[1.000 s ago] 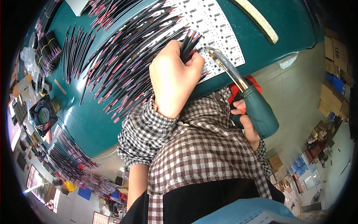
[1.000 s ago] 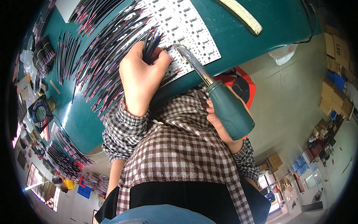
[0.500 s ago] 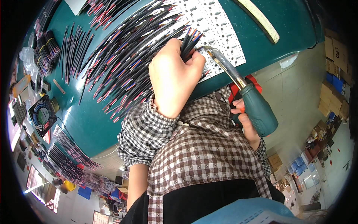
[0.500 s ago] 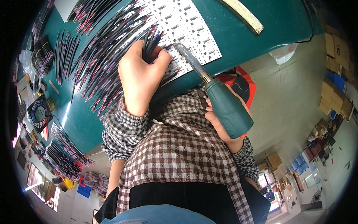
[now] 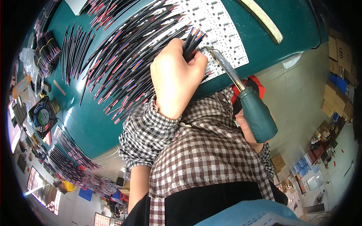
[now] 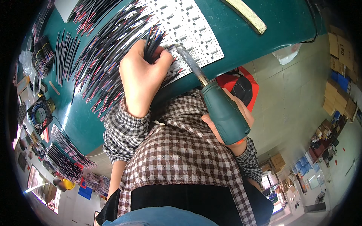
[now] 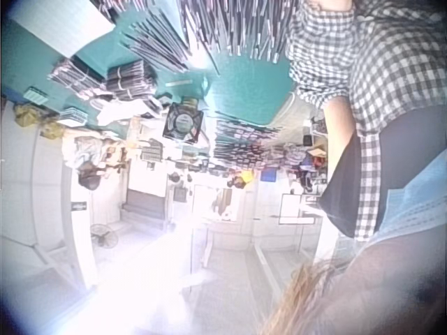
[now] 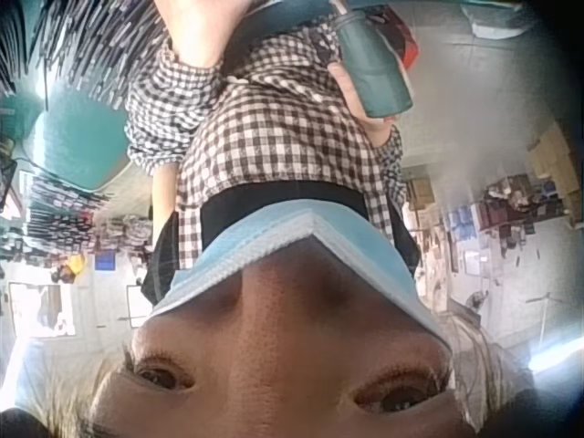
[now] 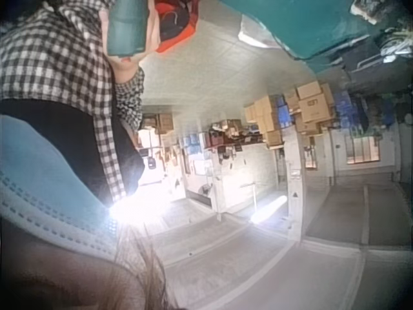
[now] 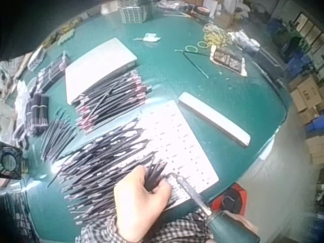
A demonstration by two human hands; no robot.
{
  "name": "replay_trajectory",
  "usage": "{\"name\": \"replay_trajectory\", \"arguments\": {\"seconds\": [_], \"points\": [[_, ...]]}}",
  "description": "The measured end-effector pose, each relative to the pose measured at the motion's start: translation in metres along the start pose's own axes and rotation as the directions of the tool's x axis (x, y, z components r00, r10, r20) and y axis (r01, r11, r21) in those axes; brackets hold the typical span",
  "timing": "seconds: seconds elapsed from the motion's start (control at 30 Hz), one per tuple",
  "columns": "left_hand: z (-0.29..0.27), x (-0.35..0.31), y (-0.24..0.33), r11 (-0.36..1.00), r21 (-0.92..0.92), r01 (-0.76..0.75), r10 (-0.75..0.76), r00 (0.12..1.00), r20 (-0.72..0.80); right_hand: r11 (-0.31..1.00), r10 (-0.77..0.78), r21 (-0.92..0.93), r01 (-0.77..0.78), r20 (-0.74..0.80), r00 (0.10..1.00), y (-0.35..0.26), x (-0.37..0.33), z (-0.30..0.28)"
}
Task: The recorder is using a soldering iron to connect bundles of wires to a circuit board or component plate on an assembly line.
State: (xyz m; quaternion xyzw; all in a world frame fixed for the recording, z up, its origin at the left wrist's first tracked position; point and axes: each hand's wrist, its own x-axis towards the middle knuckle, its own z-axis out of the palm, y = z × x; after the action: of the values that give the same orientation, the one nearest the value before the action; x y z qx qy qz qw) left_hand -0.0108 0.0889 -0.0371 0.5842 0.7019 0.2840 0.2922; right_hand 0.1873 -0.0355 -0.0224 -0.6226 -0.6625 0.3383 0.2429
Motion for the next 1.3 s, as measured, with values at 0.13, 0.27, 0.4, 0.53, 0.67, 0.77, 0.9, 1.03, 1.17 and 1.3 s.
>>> {"name": "replay_trajectory", "arguments": {"seconds": [0.13,0.27,0.4,0.53,0.67,0.77,0.9,1.03,1.17,1.3], "points": [[-0.002,0.001,0.002,0.999,-0.013,0.030,-0.029,0.999,0.025,0.986,0.012,0.165,-0.011,-0.003,1.000,0.010,-0.002,0.003],[-0.001,0.001,0.001,1.000,0.000,0.002,-0.002,1.000,0.019,0.854,0.197,0.488,-0.183,0.024,0.980,-0.005,0.000,0.001],[-0.001,0.001,0.000,1.000,0.000,0.000,0.000,1.000,0.025,0.729,0.282,0.657,-0.191,-0.034,0.959,-0.008,0.002,0.005],[-0.002,-0.001,0.000,1.000,-0.016,0.018,-0.017,0.999,0.027,0.825,0.082,0.564,-0.044,-0.042,0.996,0.005,-0.002,0.003],[-0.001,-0.002,-0.004,0.998,-0.005,-0.057,0.057,0.998,0.003,0.840,0.023,0.542,-0.003,-0.030,0.999,0.006,0.000,0.003],[0.000,-0.002,0.000,1.000,-0.010,0.006,-0.006,1.000,0.004,0.681,0.264,0.713,-0.165,-0.028,0.964,-0.004,0.003,0.006],[0.001,-0.003,0.003,0.998,-0.015,0.056,-0.056,0.998,-0.015,0.714,0.225,0.682,-0.158,-0.009,0.974,-0.004,0.005,0.007],[0.006,-0.004,0.000,1.000,0.026,-0.003,0.005,0.997,-0.076,0.671,0.252,0.720,-0.180,0.008,0.968,-0.003,0.004,0.008],[0.004,-0.002,0.002,0.999,0.030,0.023,-0.022,0.999,-0.039,0.635,0.253,0.750,-0.186,0.026,0.967,0.002,0.003,0.009],[0.004,-0.002,0.003,0.997,0.076,0.026,-0.024,0.999,-0.022,0.666,0.257,0.721,-0.193,0.022,0.966,0.002,0.004,0.012]]}}
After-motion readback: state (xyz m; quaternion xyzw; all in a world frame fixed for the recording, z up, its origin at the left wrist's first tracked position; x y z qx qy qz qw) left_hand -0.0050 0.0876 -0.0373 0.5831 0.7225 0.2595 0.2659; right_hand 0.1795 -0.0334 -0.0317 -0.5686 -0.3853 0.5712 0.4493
